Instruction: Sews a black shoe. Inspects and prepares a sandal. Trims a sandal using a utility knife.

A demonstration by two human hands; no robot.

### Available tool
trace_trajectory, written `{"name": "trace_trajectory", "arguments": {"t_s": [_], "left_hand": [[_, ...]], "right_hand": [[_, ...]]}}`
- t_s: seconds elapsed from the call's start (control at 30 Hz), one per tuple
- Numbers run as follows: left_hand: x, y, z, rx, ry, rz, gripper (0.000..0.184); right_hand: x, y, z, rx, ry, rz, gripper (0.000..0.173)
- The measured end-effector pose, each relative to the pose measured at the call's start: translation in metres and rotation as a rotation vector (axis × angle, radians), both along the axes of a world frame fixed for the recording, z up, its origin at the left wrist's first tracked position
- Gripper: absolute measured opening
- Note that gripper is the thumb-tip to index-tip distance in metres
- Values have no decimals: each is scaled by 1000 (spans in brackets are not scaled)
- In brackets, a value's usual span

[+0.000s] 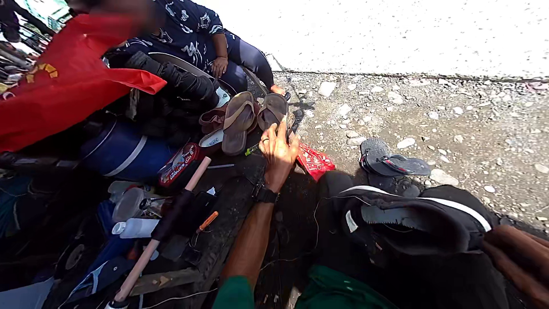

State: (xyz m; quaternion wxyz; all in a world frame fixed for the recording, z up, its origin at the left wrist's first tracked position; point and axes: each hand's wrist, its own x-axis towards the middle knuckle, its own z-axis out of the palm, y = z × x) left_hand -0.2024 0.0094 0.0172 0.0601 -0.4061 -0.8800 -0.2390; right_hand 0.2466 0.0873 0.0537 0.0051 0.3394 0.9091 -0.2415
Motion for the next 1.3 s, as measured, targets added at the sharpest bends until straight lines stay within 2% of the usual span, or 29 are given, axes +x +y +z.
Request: {"name": "trace_trajectory", "arguments": {"t_s": [0.07,0.1,0.2,0.33,0.5,0.63,0.77,0.87,0.93,1.0,1.03,1.1,1.17,1.23,1.3], "left_hand": [[-32,12,-9,-233,-64,95,82],[-41,17,-13,-292,-104,111,86],[-57,23,-21,-275,-147,87,81],[-75,13,-13,-65,-135,45,78],[-89,-13,23,265,-234,63,34],[-76,-34,40,651,-543,-1,25],[-34,-47,55,887,-874,-122,23],[9,-51,64,963,-1105,-299,26],[41,-48,69,1004,-1164,-388,25],[73,-47,70,985,-1056,-531,22],[90,-46,72,958,-936,-615,21],[126,-46,74,892,-639,-713,24],[166,-46,71,848,-479,-795,30],[198,-44,62,807,-477,-895,36],[214,-42,55,746,-615,-970,45]], "right_hand": [[0,-5,-4,17,25,-20,29],[0,-8,-5,27,33,-30,29],[1,-14,-10,85,57,-60,29],[3,-16,-14,103,102,-83,27],[3,-18,-16,85,155,-124,29],[3,-15,-11,15,162,-158,38],[3,-7,3,36,231,-143,42],[-14,-9,24,188,490,-134,33],[-35,-14,33,251,720,-124,26],[-61,-23,40,174,878,-124,31],[-73,-28,42,57,924,-129,40],[-93,-37,41,-241,973,-167,74],[-107,-44,38,-445,1090,-205,98],[-112,-48,33,-528,1236,-203,103],[-107,-49,25,-568,1327,-185,98]]}}
